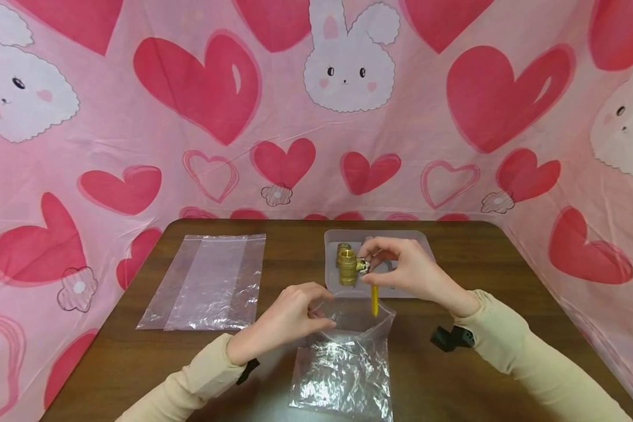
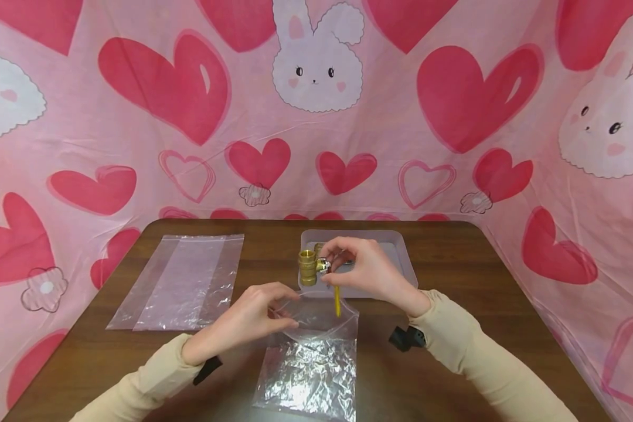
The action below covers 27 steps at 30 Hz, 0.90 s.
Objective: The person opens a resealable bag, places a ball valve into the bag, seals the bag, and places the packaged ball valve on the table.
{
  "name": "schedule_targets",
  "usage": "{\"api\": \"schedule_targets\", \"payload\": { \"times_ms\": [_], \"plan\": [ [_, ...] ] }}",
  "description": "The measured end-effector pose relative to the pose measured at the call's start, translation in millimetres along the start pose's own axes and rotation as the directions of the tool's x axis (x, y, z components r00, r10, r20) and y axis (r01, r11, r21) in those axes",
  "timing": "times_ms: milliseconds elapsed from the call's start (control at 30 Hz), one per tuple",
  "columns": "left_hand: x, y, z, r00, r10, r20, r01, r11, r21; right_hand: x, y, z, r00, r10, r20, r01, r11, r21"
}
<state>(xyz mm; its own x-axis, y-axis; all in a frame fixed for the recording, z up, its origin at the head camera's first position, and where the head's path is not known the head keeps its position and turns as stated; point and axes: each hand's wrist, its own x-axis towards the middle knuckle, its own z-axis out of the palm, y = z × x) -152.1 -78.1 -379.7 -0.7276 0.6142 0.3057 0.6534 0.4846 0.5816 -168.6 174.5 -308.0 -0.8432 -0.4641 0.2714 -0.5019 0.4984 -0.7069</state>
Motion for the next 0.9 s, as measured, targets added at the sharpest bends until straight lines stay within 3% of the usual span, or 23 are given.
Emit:
{"api": "schedule_targets", "payload": {
  "times_ms": [233,400,667,900],
  "plan": [
    [1.6,-0.2,-1.9,1.0,-0.004,-0.022,0.003,1.0,-0.018,-8.0,3,17,0.997,-0.079,0.019,0.08,0.994,-0.076],
    [1.3,-0.7,-2.6,1.0,-0.007,-0.017,0.007,1.0,-0.006,-12.0,6,26,0.987,-0.142,0.08,0.154,0.973,-0.174],
    [0.7,-0.1,-2.6,1.0,-0.015,-0.005,0.015,0.999,-0.039,-16.8,5,37,0.966,-0.219,0.137,0.256,0.884,-0.392],
    [1.1,1.6,-2.1,1.0,0.005,-0.003,-0.005,0.999,-0.044,-19.9,-2,48,0.958,-0.199,0.205,0.278,0.813,-0.511]
  ]
}}
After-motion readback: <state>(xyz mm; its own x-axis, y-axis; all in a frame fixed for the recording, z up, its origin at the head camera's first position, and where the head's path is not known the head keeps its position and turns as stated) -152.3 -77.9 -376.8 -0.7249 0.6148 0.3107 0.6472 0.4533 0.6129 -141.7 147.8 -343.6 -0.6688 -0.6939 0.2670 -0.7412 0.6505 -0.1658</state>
